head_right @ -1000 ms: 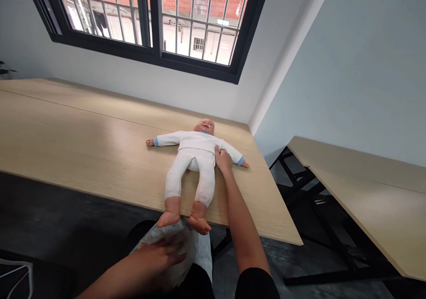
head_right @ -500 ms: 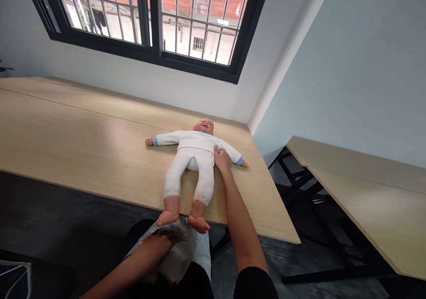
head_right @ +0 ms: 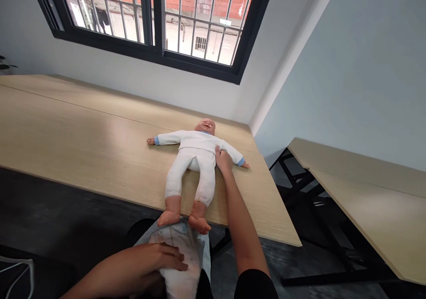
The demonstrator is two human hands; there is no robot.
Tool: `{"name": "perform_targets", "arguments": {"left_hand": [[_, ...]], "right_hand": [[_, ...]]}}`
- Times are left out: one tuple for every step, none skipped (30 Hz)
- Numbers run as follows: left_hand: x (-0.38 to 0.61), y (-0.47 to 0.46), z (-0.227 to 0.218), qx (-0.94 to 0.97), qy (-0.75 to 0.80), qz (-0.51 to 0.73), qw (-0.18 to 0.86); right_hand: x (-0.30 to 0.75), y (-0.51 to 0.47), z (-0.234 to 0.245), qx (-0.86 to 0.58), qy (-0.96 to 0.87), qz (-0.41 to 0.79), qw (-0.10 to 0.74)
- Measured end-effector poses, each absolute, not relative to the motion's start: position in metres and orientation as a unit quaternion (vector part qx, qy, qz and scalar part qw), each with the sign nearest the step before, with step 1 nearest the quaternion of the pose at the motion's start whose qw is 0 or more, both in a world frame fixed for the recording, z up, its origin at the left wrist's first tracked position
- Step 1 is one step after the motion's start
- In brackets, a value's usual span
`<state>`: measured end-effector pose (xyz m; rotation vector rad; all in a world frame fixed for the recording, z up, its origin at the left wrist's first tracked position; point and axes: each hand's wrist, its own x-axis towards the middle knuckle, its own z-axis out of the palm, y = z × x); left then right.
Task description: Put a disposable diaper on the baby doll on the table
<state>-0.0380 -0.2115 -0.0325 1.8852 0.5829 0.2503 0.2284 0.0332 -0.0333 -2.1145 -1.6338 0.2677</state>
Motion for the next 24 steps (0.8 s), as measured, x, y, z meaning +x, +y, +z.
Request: {"name": "perform_targets", "arguments": {"left_hand": [[-0.039, -0.211, -0.017, 0.799, 0.253, 0.084, 0.539], [-0.041, -0.210, -0.003, 0.801, 0.248, 0.094, 0.537], [-0.043, -0.208, 0.009, 0.795, 0.233, 0.118, 0.548], [-0.044, -0.206, 0.019, 0.783, 0.219, 0.152, 0.562], [-0.046, -0.204, 0.026, 0.763, 0.214, 0.190, 0.580], [-0.047, -0.201, 0.030, 0.734, 0.224, 0.230, 0.598], [-0.047, -0.197, 0.032, 0.699, 0.248, 0.275, 0.612], [-0.047, -0.193, 0.032, 0.653, 0.280, 0.321, 0.626], [-0.046, -0.190, 0.031, 0.597, 0.313, 0.364, 0.643], [-0.045, -0.185, 0.029, 0.533, 0.341, 0.403, 0.661], [-0.044, -0.181, 0.028, 0.468, 0.356, 0.437, 0.681], [-0.043, -0.177, 0.027, 0.405, 0.359, 0.459, 0.704], [-0.042, -0.173, 0.027, 0.349, 0.355, 0.471, 0.728], [-0.041, -0.169, 0.027, 0.302, 0.351, 0.478, 0.747], [-0.041, -0.165, 0.028, 0.263, 0.348, 0.483, 0.759], [-0.041, -0.160, 0.029, 0.230, 0.347, 0.487, 0.768], [-0.041, -0.156, 0.030, 0.203, 0.348, 0.489, 0.774], [-0.042, -0.152, 0.030, 0.180, 0.352, 0.491, 0.776], [-0.043, -0.147, 0.031, 0.164, 0.356, 0.496, 0.775], [-0.044, -0.143, 0.031, 0.152, 0.358, 0.502, 0.773], [-0.045, -0.139, 0.031, 0.146, 0.358, 0.508, 0.770], [-0.046, -0.135, 0.032, 0.141, 0.356, 0.516, 0.766], [-0.047, -0.132, 0.033, 0.137, 0.353, 0.524, 0.763], [-0.048, -0.129, 0.035, 0.135, 0.348, 0.531, 0.761]], "right_hand": [[0.228, 0.033, -0.033, -0.767, -0.593, 0.096, 0.225], [0.228, 0.033, -0.033, -0.767, -0.594, 0.096, 0.224], [0.228, 0.033, -0.033, -0.767, -0.595, 0.095, 0.223], [0.228, 0.033, -0.033, -0.767, -0.595, 0.094, 0.221], [0.228, 0.033, -0.033, -0.768, -0.595, 0.093, 0.219], [0.228, 0.033, -0.033, -0.768, -0.595, 0.092, 0.217], [0.228, 0.033, -0.032, -0.769, -0.596, 0.092, 0.215], [0.228, 0.032, -0.032, -0.769, -0.596, 0.091, 0.213], [0.228, 0.032, -0.032, -0.769, -0.597, 0.091, 0.211], [0.228, 0.032, -0.032, -0.768, -0.598, 0.091, 0.209], [0.228, 0.031, -0.032, -0.768, -0.599, 0.092, 0.208], [0.228, 0.031, -0.032, -0.767, -0.600, 0.093, 0.208], [0.228, 0.030, -0.032, -0.766, -0.601, 0.093, 0.208], [0.228, 0.030, -0.032, -0.766, -0.601, 0.094, 0.208], [0.228, 0.030, -0.032, -0.766, -0.601, 0.095, 0.209], [0.228, 0.029, -0.032, -0.766, -0.600, 0.096, 0.210], [0.227, 0.029, -0.032, -0.766, -0.599, 0.096, 0.212], [0.227, 0.029, -0.032, -0.766, -0.598, 0.096, 0.214], [0.227, 0.028, -0.032, -0.767, -0.596, 0.096, 0.217], [0.226, 0.027, -0.032, -0.767, -0.594, 0.095, 0.221], [0.227, 0.026, -0.031, -0.768, -0.592, 0.094, 0.226], [0.227, 0.025, -0.030, -0.770, -0.588, 0.093, 0.232], [0.227, 0.024, -0.029, -0.772, -0.582, 0.090, 0.240], [0.228, 0.022, -0.026, -0.773, -0.576, 0.086, 0.249]]}}
